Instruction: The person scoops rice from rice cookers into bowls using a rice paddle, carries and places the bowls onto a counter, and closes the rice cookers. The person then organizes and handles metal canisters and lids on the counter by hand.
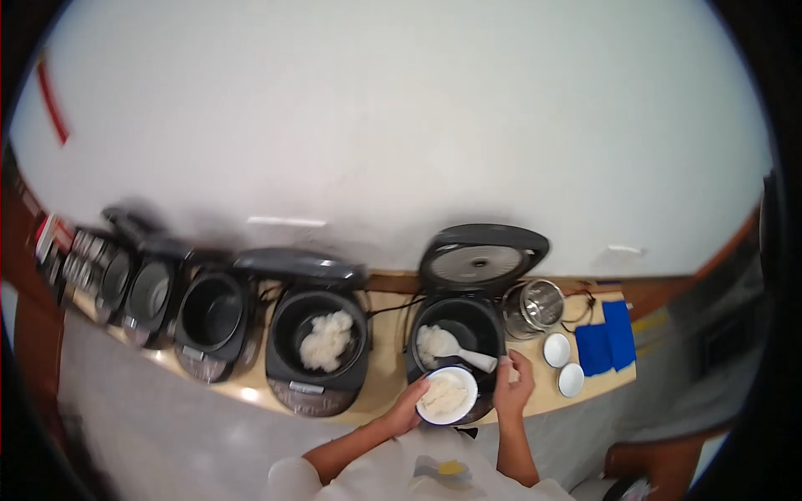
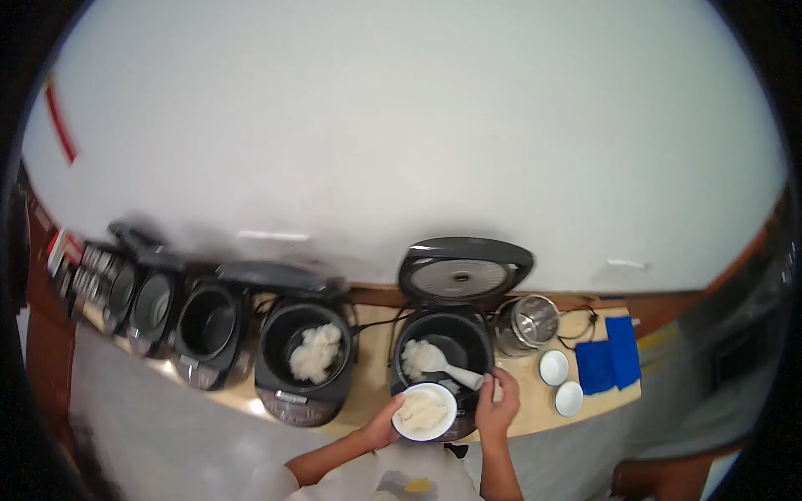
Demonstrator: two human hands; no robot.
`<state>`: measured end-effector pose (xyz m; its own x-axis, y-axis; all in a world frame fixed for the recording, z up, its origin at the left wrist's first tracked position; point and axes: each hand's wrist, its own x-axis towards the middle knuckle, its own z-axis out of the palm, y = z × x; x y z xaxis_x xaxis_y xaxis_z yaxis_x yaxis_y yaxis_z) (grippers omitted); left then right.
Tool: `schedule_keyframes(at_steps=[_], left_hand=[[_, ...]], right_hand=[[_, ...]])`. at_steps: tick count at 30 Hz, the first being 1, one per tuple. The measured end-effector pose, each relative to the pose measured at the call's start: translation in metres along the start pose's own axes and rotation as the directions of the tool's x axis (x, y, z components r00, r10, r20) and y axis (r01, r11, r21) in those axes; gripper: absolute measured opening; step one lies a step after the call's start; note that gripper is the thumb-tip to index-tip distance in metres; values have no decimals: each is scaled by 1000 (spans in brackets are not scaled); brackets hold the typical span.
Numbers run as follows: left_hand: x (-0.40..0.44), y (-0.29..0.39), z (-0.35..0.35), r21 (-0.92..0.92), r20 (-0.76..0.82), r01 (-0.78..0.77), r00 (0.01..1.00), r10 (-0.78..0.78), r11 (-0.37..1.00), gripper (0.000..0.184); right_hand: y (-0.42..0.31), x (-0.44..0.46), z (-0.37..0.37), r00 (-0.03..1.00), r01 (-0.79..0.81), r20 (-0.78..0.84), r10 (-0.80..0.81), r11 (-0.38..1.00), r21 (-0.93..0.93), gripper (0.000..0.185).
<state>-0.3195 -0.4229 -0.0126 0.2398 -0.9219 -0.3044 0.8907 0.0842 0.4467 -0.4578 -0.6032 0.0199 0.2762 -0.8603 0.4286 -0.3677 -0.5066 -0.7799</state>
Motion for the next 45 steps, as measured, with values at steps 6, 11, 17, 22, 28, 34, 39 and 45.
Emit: schedule_keyframes(at_steps=[6, 11, 17, 22, 28, 34, 39, 45], left_hand=[[-25, -7, 21, 10, 107, 52, 993, -53, 999, 53], [-39, -37, 25, 71, 46, -37, 998, 34, 997, 60], [-56, -67, 50, -30, -104, -86, 991, 83, 996, 62], [-60, -99, 60, -43, -261, -72, 963, 59, 996, 60], [-63, -122, 66, -52, -249, 98, 963, -108, 994, 61], [-54, -132, 84, 103, -229, 194, 959, -167, 976, 60], [-58, -136, 78, 184, -236, 206, 959, -160, 961, 59], [-73, -132, 68, 113, -259, 219, 948, -184, 969, 65]], right_hand=[[2, -1, -14, 987, -134, 114, 115, 975, 178, 22], [10, -6, -11, 992, -13, 123, -6, 988, 156, 28], [-7, -23, -24, 941, 239, 220, -256, 966, 101, 34], [12, -38, -47, 952, 188, 209, -224, 966, 178, 31], [38, -60, -99, 934, -73, 357, -29, 960, 270, 26], [45, -85, -131, 853, -351, 501, 144, 870, 347, 29], [46, -98, -127, 823, -438, 532, 197, 817, 374, 33], [38, -89, -129, 726, -308, 684, 70, 923, 232, 26]])
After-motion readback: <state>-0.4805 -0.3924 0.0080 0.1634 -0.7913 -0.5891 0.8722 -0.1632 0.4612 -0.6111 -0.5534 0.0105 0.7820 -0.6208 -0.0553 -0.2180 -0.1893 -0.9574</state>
